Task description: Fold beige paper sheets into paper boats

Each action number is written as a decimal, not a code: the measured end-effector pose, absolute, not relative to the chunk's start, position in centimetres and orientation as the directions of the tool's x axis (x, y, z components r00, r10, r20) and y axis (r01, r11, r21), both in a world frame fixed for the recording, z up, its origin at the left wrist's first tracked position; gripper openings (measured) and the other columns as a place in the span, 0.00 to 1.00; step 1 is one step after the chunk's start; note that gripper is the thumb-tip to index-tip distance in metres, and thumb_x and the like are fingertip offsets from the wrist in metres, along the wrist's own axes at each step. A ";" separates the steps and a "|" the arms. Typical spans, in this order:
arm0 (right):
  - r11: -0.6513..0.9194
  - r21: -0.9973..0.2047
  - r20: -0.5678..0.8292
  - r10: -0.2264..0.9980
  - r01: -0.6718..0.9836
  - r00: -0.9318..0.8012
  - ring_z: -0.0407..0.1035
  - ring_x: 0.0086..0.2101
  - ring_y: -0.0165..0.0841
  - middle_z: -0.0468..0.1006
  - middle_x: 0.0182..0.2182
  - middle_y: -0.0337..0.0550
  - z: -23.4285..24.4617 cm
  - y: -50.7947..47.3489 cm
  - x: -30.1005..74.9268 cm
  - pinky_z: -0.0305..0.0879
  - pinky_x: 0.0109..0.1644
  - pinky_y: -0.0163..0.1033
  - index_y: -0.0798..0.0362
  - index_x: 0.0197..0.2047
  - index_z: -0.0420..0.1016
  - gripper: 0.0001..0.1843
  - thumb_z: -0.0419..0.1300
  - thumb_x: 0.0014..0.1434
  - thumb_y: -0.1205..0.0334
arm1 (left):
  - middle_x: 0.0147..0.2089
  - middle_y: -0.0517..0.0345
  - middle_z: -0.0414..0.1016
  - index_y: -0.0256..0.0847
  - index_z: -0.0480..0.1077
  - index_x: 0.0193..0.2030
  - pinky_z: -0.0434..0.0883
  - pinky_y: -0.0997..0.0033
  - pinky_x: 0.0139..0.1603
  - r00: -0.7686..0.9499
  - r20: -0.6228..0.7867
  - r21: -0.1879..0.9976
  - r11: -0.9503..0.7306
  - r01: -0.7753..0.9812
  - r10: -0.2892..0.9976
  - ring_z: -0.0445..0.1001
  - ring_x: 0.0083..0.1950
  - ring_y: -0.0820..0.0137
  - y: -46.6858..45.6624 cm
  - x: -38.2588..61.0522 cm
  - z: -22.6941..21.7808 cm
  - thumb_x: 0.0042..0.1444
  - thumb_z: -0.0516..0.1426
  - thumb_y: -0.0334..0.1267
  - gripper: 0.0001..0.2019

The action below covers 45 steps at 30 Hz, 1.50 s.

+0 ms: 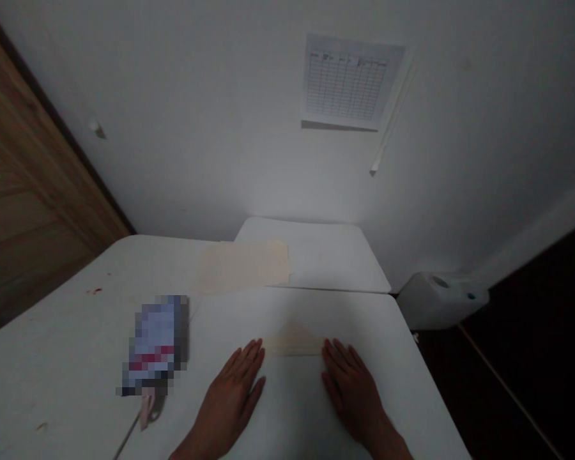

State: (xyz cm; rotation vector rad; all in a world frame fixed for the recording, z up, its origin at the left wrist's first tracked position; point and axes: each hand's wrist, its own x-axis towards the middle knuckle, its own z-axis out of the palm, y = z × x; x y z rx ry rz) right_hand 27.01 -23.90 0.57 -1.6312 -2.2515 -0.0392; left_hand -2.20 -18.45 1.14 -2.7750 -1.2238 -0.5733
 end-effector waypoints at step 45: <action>0.370 -0.446 0.327 0.915 0.815 -0.237 0.71 0.37 0.33 0.80 0.32 0.37 1.6 -17.6 25.8 0.60 0.47 0.38 0.50 0.33 0.75 0.13 0.57 0.52 0.77 | 0.50 0.49 0.72 0.41 0.70 0.46 0.68 0.56 0.49 0.531 0.556 0.247 -0.737 0.629 0.640 0.68 0.52 0.59 -14.6 -0.3 1.6 0.60 0.54 0.29 0.09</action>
